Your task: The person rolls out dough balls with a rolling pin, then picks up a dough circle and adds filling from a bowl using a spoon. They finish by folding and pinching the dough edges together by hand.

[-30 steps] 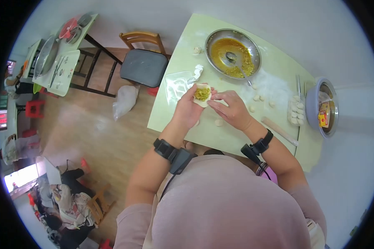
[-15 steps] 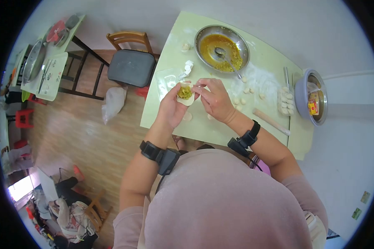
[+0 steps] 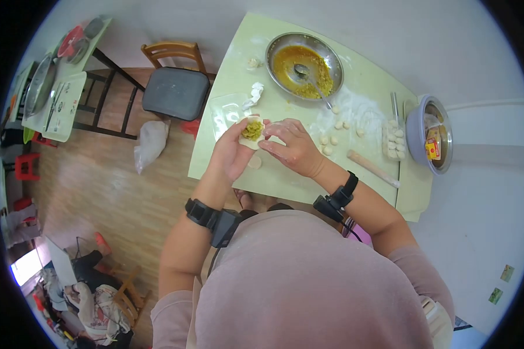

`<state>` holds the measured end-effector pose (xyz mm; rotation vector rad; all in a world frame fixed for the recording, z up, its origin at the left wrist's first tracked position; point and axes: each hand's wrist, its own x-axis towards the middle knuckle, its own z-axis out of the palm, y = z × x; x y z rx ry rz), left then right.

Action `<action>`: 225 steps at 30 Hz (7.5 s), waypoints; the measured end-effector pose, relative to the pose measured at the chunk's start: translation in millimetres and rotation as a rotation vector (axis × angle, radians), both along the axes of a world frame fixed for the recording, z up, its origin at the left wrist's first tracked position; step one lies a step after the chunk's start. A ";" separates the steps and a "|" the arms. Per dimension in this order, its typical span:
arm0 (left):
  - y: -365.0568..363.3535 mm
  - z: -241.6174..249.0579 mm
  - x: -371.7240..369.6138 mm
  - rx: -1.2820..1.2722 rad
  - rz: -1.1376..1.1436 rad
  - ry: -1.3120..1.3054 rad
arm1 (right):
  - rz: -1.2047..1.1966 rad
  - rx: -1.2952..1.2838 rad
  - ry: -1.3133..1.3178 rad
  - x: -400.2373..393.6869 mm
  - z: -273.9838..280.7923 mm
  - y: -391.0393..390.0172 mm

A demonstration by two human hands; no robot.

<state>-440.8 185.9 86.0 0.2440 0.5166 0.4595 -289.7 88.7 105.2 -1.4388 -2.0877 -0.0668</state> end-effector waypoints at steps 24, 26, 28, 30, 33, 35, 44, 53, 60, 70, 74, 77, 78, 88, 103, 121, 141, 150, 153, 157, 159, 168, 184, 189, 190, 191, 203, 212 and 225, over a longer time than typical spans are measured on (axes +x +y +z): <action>-5.4 3.1 0.8 0.296 -0.116 0.114 | -0.183 -0.142 0.387 -1.0 0.8 21.4; -4.0 6.1 0.8 0.322 -0.129 0.117 | -0.182 -0.138 0.384 -0.1 2.2 21.7; -3.7 8.1 2.4 0.350 -0.145 0.119 | -0.181 -0.113 0.382 2.3 2.2 22.3; -4.5 9.6 4.8 0.359 -0.145 0.128 | -0.179 -0.119 0.386 5.8 4.1 22.3; -0.3 9.9 10.6 0.352 -0.179 0.075 | -0.184 -0.133 0.399 9.7 7.9 20.3; 2.3 12.7 13.3 0.358 -0.203 0.058 | -0.193 -0.134 0.407 12.0 11.6 18.2; 2.5 45.5 27.8 0.842 -0.316 0.180 | -0.349 -0.114 0.610 22.0 36.9 6.7; 2.0 54.0 45.0 0.899 -0.247 0.202 | -0.370 -0.195 0.949 36.2 57.7 -3.7; 1.4 49.0 52.0 0.669 -0.232 0.241 | -0.437 -0.158 1.015 46.8 24.1 -34.1; -8.2 39.9 71.0 0.609 -0.271 0.222 | -0.449 -0.153 1.056 50.8 11.4 -39.6; -12.1 38.7 78.7 0.635 -0.307 0.244 | -0.471 -0.136 1.097 57.3 2.5 -41.9; -13.3 40.0 84.4 0.649 -0.312 0.261 | -0.533 -0.209 1.098 61.2 -0.3 -44.6; -13.3 39.7 86.0 0.644 -0.310 0.275 | -0.539 -0.225 1.078 61.9 -0.9 -45.4; -15.5 34.6 95.0 0.654 -0.312 0.260 | -0.535 -0.120 1.073 65.9 -0.7 -43.6; -16.3 27.6 97.7 0.655 -0.344 0.221 | -0.501 -0.150 1.304 74.2 -7.3 -40.2; -26.7 54.0 101.5 0.932 -0.229 0.189 | -0.467 0.008 1.152 68.3 7.8 -48.2; -16.2 61.3 89.8 0.988 -0.276 0.106 | -0.417 0.025 1.153 60.3 16.4 -48.0; -18.1 62.8 92.1 0.982 -0.268 0.174 | -0.416 -0.021 1.166 61.5 16.5 -49.9; -19.3 62.0 91.9 0.987 -0.274 0.145 | -0.410 -0.036 1.204 63.5 14.8 -51.1; -19.4 63.5 92.7 1.019 -0.280 0.107 | -0.399 -0.061 1.336 64.8 13.1 -52.0; -18.8 62.5 92.5 1.056 -0.284 0.144 | -0.387 -0.090 1.390 65.9 11.3 -52.2; -22.2 61.2 89.7 1.053 -0.299 0.128 | -0.312 -0.229 1.600 67.6 13.7 -53.5; -18.6 67.0 82.2 1.011 -0.309 0.140 | -0.373 -0.105 1.078 61.9 36.3 -55.9; -17.3 74.5 77.2 1.044 -0.321 0.120 | -0.292 -0.185 1.209 66.2 41.2 -49.4; -15.9 75.6 76.3 1.048 -0.313 0.121 | -0.286 -0.217 1.258 66.6 43.1 -48.0; -14.0 77.4 75.7 1.071 -0.348 0.119 | -0.277 -0.218 1.253 66.9 45.9 -47.5; -12.1 107.5 67.3 1.243 -0.239 0.163 | -0.178 -0.105 1.532 52.4 39.1 -31.0; -2.3 109.1 47.9 1.382 -0.106 0.097 | -0.096 -0.174 1.554 42.8 62.4 -23.4; -16.4 127.3 31.8 1.313 0.008 0.114 | -0.143 0.074 1.006 25.5 102.5 -35.5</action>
